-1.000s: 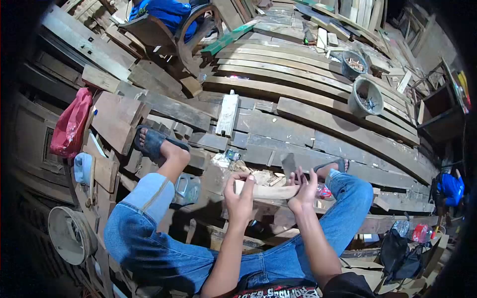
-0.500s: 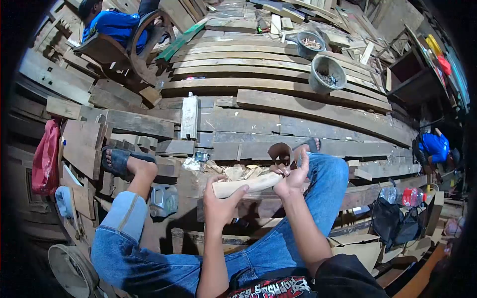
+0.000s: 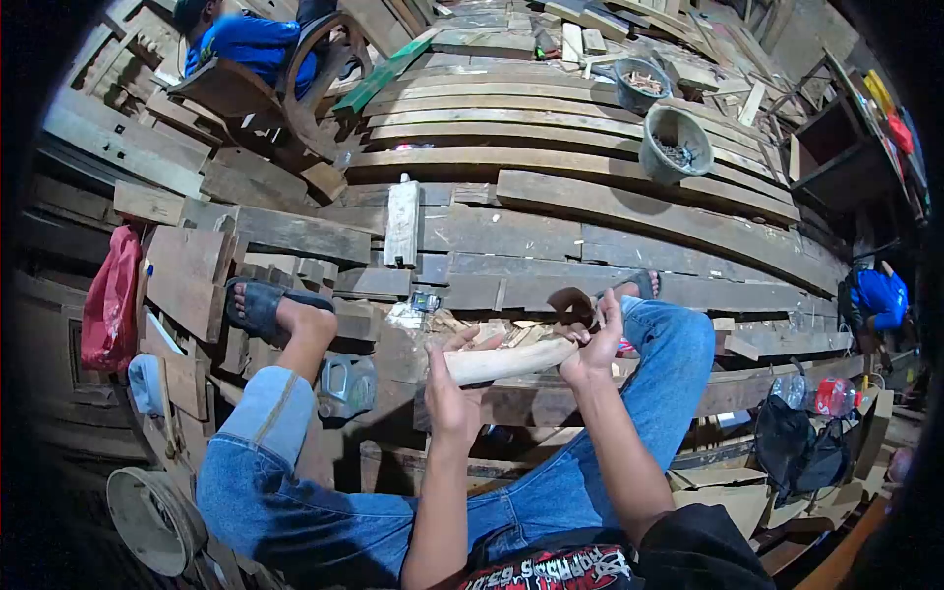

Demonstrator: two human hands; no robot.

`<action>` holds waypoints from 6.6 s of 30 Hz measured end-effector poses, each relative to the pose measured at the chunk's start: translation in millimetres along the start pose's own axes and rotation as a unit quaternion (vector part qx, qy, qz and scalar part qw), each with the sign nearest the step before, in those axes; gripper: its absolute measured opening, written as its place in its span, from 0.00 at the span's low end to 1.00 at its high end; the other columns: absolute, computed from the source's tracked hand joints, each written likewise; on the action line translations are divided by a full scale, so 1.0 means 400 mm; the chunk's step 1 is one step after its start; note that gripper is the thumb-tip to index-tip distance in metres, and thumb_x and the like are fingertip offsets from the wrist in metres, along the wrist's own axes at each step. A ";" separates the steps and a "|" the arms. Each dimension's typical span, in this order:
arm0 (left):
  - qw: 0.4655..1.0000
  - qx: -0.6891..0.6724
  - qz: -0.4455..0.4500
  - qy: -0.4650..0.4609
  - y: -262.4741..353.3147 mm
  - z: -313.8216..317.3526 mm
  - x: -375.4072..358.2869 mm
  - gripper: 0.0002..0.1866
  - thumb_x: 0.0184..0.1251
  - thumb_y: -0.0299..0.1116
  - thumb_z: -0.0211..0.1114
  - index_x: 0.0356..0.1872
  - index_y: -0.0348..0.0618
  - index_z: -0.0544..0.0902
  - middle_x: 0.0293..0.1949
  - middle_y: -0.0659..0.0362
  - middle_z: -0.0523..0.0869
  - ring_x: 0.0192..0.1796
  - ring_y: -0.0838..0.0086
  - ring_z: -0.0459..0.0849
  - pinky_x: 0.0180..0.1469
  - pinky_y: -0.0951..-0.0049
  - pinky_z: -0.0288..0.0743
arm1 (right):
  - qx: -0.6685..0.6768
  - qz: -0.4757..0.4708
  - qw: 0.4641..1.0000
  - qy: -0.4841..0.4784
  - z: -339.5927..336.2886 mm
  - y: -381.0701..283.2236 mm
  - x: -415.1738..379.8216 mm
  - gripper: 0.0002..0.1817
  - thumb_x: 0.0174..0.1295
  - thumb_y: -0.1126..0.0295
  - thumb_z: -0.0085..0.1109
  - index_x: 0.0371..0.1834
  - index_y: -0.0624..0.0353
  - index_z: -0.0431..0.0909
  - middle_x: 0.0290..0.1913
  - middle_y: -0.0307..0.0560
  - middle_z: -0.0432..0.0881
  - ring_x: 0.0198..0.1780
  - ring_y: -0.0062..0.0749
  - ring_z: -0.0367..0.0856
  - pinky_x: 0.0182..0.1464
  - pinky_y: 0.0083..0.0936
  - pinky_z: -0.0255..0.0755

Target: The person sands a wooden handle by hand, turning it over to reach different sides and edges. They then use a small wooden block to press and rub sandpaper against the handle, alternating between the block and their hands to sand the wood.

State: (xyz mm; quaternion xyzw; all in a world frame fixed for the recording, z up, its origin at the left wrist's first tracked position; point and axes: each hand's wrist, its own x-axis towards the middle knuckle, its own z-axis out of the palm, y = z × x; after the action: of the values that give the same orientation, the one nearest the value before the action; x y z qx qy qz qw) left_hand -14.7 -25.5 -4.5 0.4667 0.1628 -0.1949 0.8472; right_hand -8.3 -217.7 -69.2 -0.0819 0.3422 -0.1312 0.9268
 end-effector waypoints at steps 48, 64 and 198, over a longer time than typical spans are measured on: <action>0.901 0.289 0.310 -0.088 -0.144 0.131 -0.175 0.40 0.64 0.57 0.73 0.65 0.32 0.77 0.64 0.44 0.81 0.71 0.57 0.75 0.73 0.60 0.64 | -0.339 0.214 0.915 -0.034 -0.121 0.090 0.089 0.33 0.65 0.38 0.58 0.63 0.50 0.79 0.52 0.26 0.81 0.30 0.21 0.69 0.31 0.22 0.66; 0.798 0.410 0.437 -0.062 0.018 0.145 -0.239 0.09 0.59 0.26 0.58 0.38 0.37 0.85 0.38 0.46 0.88 0.45 0.52 0.87 0.51 0.56 0.78 | -0.491 0.188 0.839 -0.139 -0.034 0.312 0.027 0.26 0.74 0.49 0.55 0.58 0.62 0.84 0.52 0.41 0.88 0.44 0.17 0.81 0.42 0.18 0.72; 0.995 0.084 -0.011 0.060 -0.014 -0.025 0.020 0.17 0.82 0.40 0.51 0.61 0.41 0.74 0.46 0.57 0.87 0.38 0.77 0.85 0.37 0.75 0.80 | -0.635 -0.342 0.675 -0.155 0.034 0.079 -0.019 0.19 0.61 0.75 0.71 0.54 0.69 0.81 0.43 0.42 0.84 0.42 0.21 0.78 0.46 0.22 0.74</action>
State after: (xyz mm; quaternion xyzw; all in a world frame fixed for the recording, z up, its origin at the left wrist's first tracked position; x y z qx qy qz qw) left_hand -11.5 -21.0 -17.3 0.5455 0.2012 -0.1893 0.7913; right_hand 1.0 -184.6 -62.0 -0.7813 0.1429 -0.1760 0.5816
